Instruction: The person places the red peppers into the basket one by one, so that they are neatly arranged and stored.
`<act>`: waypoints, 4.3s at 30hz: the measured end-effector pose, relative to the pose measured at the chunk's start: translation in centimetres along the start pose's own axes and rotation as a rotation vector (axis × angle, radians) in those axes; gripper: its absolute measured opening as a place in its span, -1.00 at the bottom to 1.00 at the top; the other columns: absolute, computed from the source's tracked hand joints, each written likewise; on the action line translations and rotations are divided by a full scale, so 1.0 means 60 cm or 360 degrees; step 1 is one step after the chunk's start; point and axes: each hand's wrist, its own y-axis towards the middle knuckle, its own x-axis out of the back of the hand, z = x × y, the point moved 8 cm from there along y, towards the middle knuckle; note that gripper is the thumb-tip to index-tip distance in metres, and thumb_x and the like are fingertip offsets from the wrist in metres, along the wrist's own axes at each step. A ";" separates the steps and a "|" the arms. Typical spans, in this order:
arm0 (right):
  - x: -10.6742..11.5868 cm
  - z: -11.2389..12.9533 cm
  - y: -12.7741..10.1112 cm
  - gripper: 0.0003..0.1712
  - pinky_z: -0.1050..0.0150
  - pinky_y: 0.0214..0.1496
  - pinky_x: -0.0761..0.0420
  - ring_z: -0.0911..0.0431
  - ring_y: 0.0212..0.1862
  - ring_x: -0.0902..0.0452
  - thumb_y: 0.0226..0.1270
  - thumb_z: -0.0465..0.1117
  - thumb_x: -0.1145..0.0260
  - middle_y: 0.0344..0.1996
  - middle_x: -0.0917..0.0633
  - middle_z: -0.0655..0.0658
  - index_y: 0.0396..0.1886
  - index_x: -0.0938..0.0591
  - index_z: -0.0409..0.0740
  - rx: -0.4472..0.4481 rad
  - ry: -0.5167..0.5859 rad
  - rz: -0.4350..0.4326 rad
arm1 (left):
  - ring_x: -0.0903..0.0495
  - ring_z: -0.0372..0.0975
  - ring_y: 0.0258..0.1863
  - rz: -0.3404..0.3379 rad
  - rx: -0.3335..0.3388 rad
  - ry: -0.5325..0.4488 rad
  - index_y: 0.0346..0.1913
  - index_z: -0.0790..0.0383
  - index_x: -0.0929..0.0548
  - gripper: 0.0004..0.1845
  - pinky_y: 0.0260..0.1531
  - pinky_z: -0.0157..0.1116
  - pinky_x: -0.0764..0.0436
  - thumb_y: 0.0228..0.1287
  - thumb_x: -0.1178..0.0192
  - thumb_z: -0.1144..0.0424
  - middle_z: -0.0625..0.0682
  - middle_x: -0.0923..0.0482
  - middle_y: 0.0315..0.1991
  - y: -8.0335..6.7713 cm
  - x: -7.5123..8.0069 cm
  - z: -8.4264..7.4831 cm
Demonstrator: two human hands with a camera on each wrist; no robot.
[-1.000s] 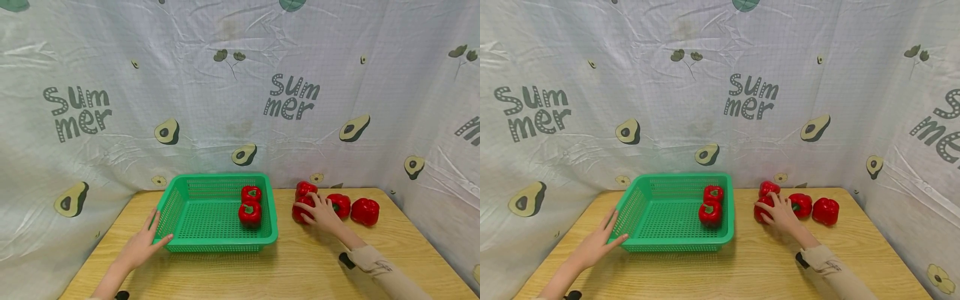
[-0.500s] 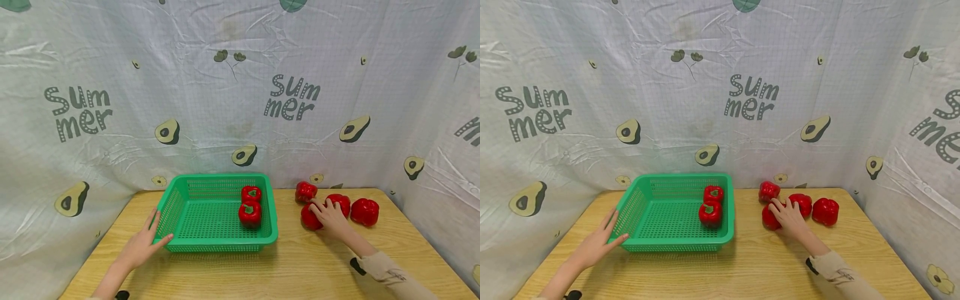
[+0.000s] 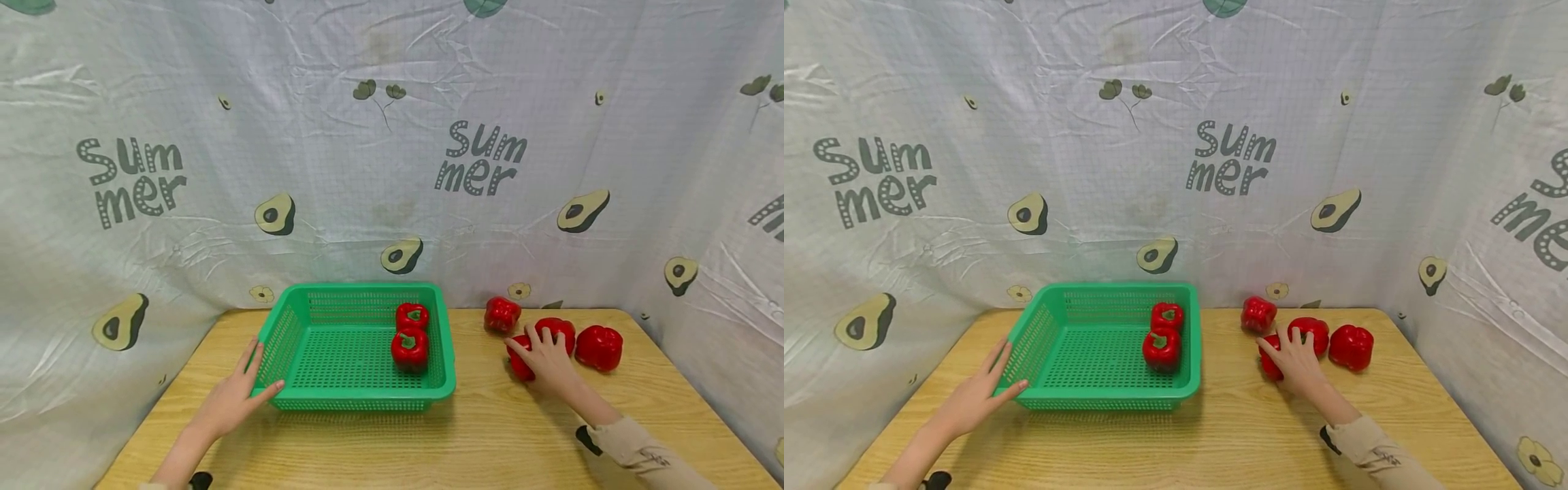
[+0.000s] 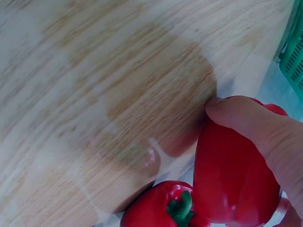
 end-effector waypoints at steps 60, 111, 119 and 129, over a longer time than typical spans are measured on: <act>0.200 0.108 0.149 -0.11 -0.01 -0.21 -0.33 -0.11 -0.16 -0.36 -0.27 0.25 -0.40 -0.14 -0.49 -0.17 0.09 -0.42 -0.09 0.0097 0.0600 -0.0447 | -0.45 -0.28 -0.65 -0.0017 -0.0010 -0.0018 0.39 0.35 0.23 -0.05 -0.70 -0.32 -0.29 0.21 0.03 -0.17 0.28 0.33 0.41 -0.001 0.001 -0.002; 0.063 0.257 0.358 -0.16 -0.15 0.10 -0.13 -0.24 0.12 -0.26 -0.04 0.26 -0.29 0.04 -0.44 -0.25 0.11 -0.34 -0.19 -0.0312 0.0892 0.0524 | -0.43 -0.28 -0.68 0.0001 0.0017 -0.0011 0.39 0.34 0.24 -0.07 -0.70 -0.32 -0.29 0.22 0.04 -0.15 0.24 0.38 0.41 -0.001 0.001 -0.002; 0.036 0.272 0.352 -0.22 -0.17 0.16 -0.08 -0.16 0.12 -0.28 0.07 0.13 -0.27 0.11 -0.36 -0.26 0.22 -0.29 -0.16 -0.0234 0.0932 0.0546 | -0.39 -0.29 -0.71 -0.0005 0.0024 -0.0006 0.39 0.34 0.22 -0.07 -0.71 -0.33 -0.28 0.22 0.04 -0.16 0.25 0.35 0.41 0.001 0.001 -0.002; 0.019 0.284 0.348 -0.33 -0.26 0.24 0.05 -0.13 0.26 -0.16 0.09 0.11 -0.27 0.21 -0.37 -0.14 0.22 -0.32 0.16 -0.0136 0.0833 0.0561 | -0.46 -0.26 -0.64 -0.0003 0.0010 -0.0004 0.39 0.35 0.23 -0.06 -0.68 -0.32 -0.30 0.22 0.03 -0.16 0.26 0.34 0.41 0.002 -0.001 -0.003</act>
